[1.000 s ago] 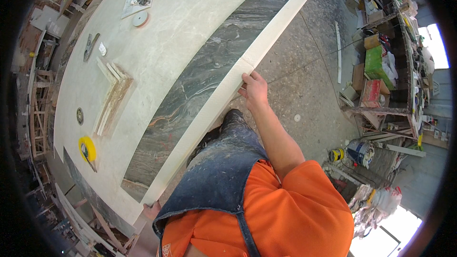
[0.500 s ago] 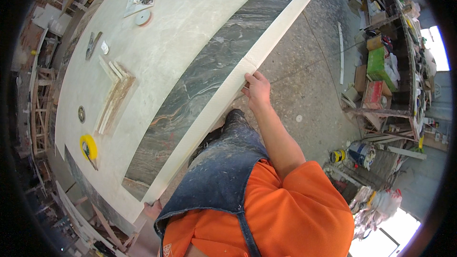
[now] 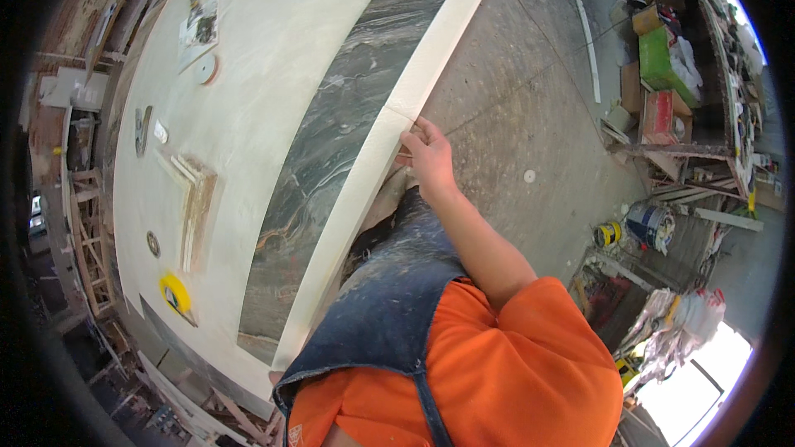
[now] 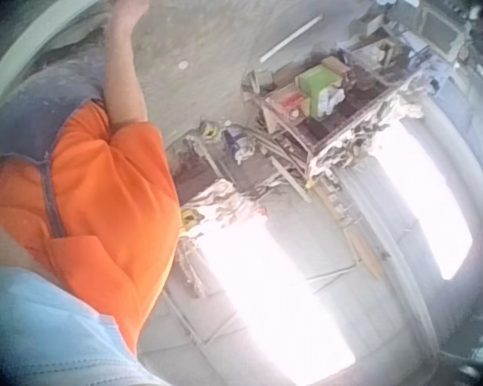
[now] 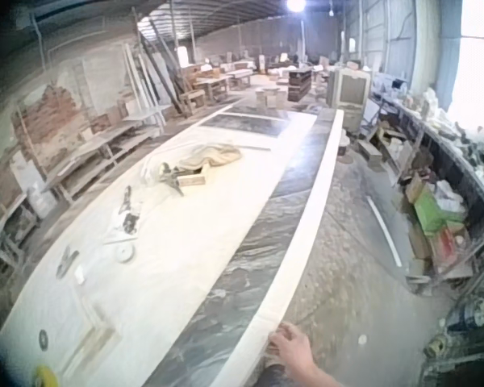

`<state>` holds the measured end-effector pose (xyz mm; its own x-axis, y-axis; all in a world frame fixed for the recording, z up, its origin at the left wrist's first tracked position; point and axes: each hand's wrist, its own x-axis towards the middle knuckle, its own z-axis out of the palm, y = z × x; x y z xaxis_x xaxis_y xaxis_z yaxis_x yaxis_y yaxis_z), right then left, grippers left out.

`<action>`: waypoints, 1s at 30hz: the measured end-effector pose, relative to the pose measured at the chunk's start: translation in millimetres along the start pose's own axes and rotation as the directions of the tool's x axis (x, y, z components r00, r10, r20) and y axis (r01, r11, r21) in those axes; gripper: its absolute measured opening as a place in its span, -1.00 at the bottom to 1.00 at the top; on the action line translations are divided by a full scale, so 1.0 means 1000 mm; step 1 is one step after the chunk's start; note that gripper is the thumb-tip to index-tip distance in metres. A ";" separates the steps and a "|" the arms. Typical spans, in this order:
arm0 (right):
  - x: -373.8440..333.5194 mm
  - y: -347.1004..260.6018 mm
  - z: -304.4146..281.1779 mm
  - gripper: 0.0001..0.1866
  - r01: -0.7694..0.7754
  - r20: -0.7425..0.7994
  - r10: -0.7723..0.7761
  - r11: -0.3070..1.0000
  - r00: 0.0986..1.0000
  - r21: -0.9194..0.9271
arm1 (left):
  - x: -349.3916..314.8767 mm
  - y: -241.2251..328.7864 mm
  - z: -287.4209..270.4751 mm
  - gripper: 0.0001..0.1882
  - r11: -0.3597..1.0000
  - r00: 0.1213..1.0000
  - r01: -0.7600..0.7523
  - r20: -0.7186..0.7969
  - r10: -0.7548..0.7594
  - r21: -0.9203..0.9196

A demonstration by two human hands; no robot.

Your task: The person aligns and fits white trim pieces along the edges of a large marble-patterned slab on a workbench, then uses an angle grinder to smooth the slab's edge. The person handles the trim by hand and operates the grinder with both hands.

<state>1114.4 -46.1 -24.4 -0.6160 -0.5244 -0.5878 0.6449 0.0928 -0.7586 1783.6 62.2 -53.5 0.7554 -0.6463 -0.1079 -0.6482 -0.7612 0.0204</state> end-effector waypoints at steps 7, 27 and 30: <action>0.020 0.002 -0.014 -0.62 -0.130 0.091 0.121 0.986 0.989 0.102 | -0.040 0.324 -0.040 -0.61 0.619 0.781 -0.584 -0.156 0.605 -0.525; 0.043 -0.014 -0.020 -0.69 -0.241 0.184 0.253 0.967 0.950 -0.084 | -0.225 0.641 0.011 -0.71 0.285 0.247 -0.750 0.147 0.958 -0.596; 0.043 -0.015 -0.020 -0.68 -0.241 0.192 0.253 0.967 0.948 -0.084 | -0.226 0.640 0.009 -0.72 0.305 0.265 -0.735 0.159 0.951 -0.605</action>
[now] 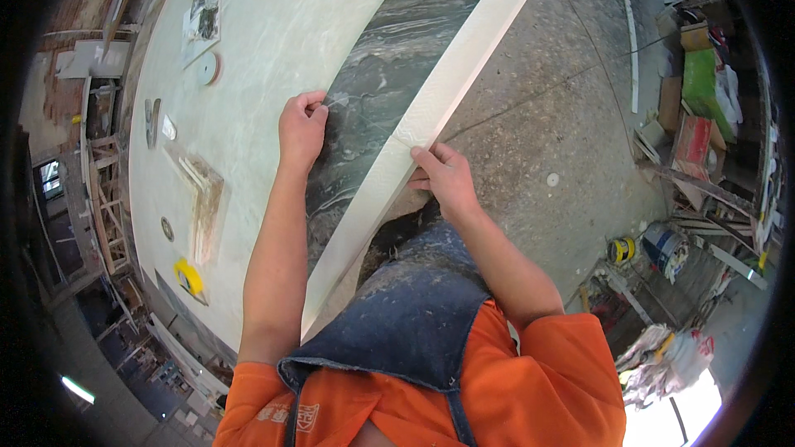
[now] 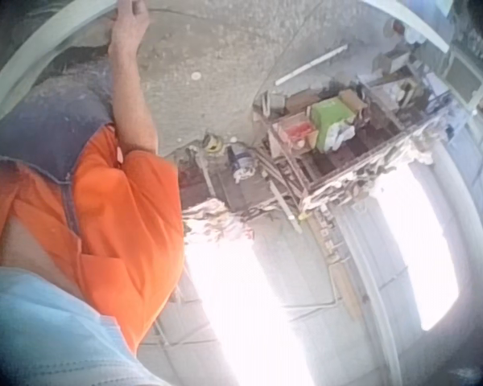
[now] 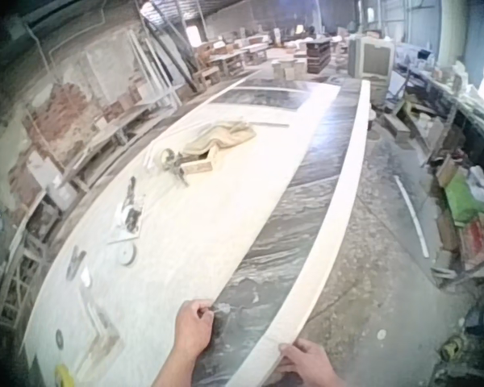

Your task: The person aligns and fits white trim pieces along the edges of a large marble-patterned slab on a workbench, then uses an angle grinder to smooth the slab's edge. The person handles the trim by hand and operates the grinder with both hands.

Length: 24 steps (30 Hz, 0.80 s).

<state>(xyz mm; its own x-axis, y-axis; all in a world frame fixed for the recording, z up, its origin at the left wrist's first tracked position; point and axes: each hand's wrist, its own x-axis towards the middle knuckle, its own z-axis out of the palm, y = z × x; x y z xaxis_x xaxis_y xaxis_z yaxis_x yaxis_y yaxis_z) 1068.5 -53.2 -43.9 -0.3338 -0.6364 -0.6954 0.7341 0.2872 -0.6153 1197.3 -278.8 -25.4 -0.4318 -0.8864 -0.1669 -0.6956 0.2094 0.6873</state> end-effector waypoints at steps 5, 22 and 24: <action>0.001 0.000 -0.001 -0.66 -0.008 0.009 0.008 1.000 1.000 0.011 | -0.001 -0.001 -0.002 -0.71 0.999 1.000 -0.019 -0.011 0.019 0.026; 0.001 -0.001 -0.005 -0.60 -0.073 0.064 0.069 0.996 0.996 0.061 | -0.025 -0.006 -0.016 -0.65 0.998 0.997 -0.068 -0.028 0.068 -0.002; 0.001 0.003 -0.007 -0.59 -0.050 0.093 0.041 0.994 0.995 0.098 | -0.047 -0.023 -0.031 -0.62 0.980 0.980 -0.154 -0.103 0.168 0.129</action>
<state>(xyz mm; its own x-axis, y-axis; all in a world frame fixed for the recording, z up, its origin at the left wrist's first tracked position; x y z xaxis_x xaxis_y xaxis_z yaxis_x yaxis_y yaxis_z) 1066.1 -47.8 -48.9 -0.2470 -0.6882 -0.6822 0.8043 0.2471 -0.5404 1251.4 -254.7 -11.0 -0.4806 -0.8766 0.0247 -0.6889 0.3949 0.6078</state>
